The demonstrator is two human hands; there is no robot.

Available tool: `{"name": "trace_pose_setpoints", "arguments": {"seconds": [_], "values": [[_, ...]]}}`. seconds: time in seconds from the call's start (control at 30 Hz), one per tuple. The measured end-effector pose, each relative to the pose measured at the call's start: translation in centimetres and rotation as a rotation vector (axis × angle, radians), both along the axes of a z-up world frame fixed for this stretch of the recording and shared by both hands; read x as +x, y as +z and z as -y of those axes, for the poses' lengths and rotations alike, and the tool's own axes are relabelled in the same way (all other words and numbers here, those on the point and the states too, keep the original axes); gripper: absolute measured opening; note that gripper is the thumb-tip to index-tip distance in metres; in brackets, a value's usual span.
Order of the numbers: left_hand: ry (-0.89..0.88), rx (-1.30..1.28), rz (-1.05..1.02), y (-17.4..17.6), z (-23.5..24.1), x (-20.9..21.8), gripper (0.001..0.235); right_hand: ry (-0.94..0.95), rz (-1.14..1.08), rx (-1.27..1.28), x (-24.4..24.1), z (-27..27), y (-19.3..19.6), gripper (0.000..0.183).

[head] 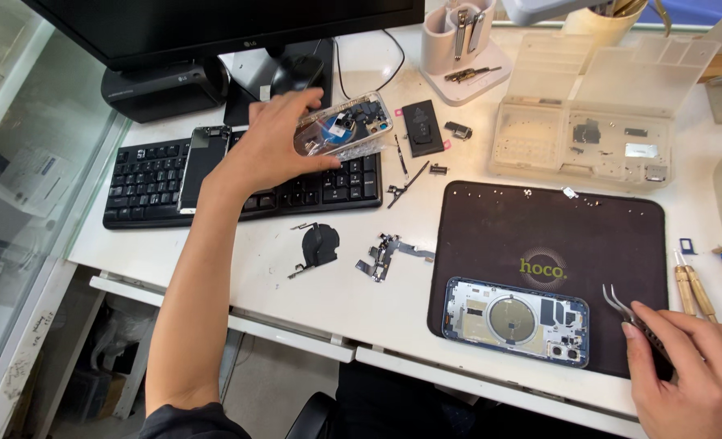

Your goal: The person disassembles a smartphone, removes the wireless charging coil, and handles various internal components using tweezers and other tools. The person then places the components back into the phone frame.

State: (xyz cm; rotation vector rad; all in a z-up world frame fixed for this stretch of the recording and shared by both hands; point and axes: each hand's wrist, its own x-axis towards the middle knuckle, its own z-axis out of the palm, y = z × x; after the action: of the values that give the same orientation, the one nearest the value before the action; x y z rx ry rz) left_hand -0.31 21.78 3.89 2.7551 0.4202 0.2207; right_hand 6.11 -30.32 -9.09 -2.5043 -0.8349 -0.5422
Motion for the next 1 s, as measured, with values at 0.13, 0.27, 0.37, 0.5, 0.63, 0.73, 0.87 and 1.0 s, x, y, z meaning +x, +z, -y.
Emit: {"name": "trace_pose_setpoints", "arguments": {"seconds": [0.13,0.27,0.37,0.5,0.63,0.73,0.87,1.0], "values": [[-0.065,0.06,0.057,-0.5,0.0,0.3,0.092,-0.011,0.003,0.031,0.0,-0.2,-0.1,0.026],[0.001,0.009,0.04,-1.1,0.1,0.1,0.09,-0.037,-0.014,-0.001,-0.1,-0.4,0.2,0.026],[-0.046,-0.016,0.127,-1.1,0.5,0.0,0.091,-0.047,-0.024,-0.015,-0.1,-0.5,0.5,0.026],[-0.102,-0.075,0.248,-0.8,1.7,-0.8,0.093,-0.054,-0.027,-0.027,-0.2,-0.7,0.8,0.027],[-0.175,-0.027,0.306,-0.3,4.0,-2.4,0.095,-0.051,-0.021,-0.036,-0.3,-0.8,1.2,0.027],[-0.183,-0.141,0.253,0.4,6.8,-4.2,0.097,-0.029,-0.001,0.001,-0.5,-0.9,1.3,0.025],[-0.349,-0.21,0.266,2.0,11.1,-7.0,0.098,-0.03,0.009,0.043,-0.8,-1.4,1.7,0.024],[-0.37,-0.329,0.113,4.0,14.7,-9.3,0.091,-0.047,-0.008,0.024,-1.0,-1.7,2.6,0.026]]}}
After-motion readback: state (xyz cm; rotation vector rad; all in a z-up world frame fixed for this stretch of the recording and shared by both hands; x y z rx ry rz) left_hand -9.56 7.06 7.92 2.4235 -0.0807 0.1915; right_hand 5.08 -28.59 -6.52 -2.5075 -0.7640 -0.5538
